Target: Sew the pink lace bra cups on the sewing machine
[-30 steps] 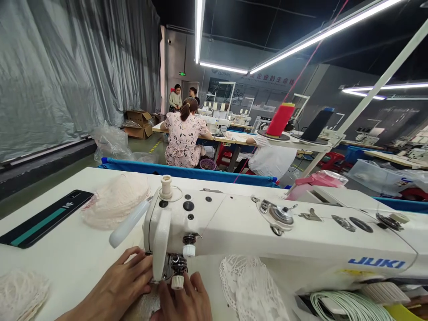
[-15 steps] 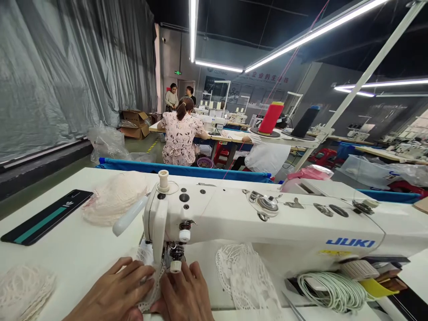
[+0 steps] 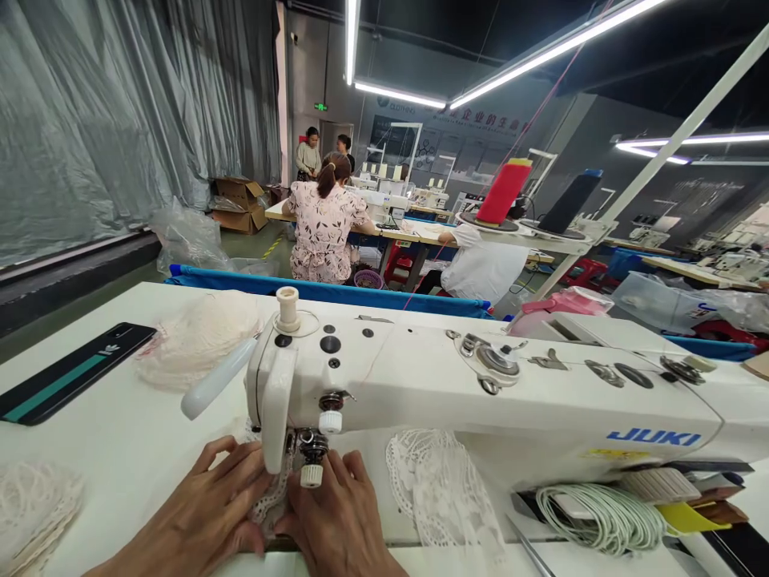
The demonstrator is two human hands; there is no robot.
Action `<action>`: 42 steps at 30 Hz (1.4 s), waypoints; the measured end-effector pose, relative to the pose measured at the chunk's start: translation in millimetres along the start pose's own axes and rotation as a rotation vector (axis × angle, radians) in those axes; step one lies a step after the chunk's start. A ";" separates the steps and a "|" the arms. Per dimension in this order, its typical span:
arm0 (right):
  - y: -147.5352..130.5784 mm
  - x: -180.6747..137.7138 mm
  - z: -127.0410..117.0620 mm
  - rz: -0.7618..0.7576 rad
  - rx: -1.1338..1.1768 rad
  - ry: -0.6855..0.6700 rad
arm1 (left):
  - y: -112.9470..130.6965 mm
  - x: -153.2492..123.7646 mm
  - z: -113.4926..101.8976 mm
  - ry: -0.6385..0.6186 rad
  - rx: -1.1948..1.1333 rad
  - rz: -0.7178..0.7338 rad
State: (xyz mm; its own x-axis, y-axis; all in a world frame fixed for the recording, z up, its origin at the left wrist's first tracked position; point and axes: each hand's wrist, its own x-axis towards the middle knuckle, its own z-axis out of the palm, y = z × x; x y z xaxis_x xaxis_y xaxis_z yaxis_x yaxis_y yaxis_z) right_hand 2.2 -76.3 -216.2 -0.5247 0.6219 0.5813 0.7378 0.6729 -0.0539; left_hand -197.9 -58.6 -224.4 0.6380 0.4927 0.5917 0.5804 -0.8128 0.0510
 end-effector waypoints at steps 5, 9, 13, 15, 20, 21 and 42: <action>-4.6 -1.3 -1.5 -0.060 0.043 0.062 | 8.6 1.5 -8.6 0.000 -0.074 -0.004; -4.7 -4.7 -0.7 -0.078 0.035 0.037 | 10.7 0.9 -9.1 -0.039 -0.005 -0.021; -4.0 -6.4 -1.3 -0.080 0.059 0.063 | 9.2 -4.3 -1.0 -0.008 0.025 0.002; -4.5 -6.1 -1.7 -0.081 0.078 0.067 | 9.1 -6.9 2.5 -0.007 0.040 0.007; -6.2 -5.2 -0.9 -0.085 0.104 0.077 | 13.3 -8.5 2.7 -0.009 0.068 0.021; -6.2 -5.3 -0.5 -0.093 0.110 0.079 | 14.5 -7.5 1.8 -0.001 0.062 0.011; 7.0 1.7 0.3 -0.031 0.045 0.047 | 5.4 0.8 8.0 -0.065 -0.089 -0.108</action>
State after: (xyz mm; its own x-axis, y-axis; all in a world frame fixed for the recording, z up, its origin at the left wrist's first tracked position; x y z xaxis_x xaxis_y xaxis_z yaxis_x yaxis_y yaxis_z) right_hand 6.4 -70.4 -215.8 -0.5258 0.5818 0.6205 0.7010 0.7096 -0.0713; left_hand -190.2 -60.1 -230.1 0.6073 0.5956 0.5258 0.6020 -0.7768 0.1845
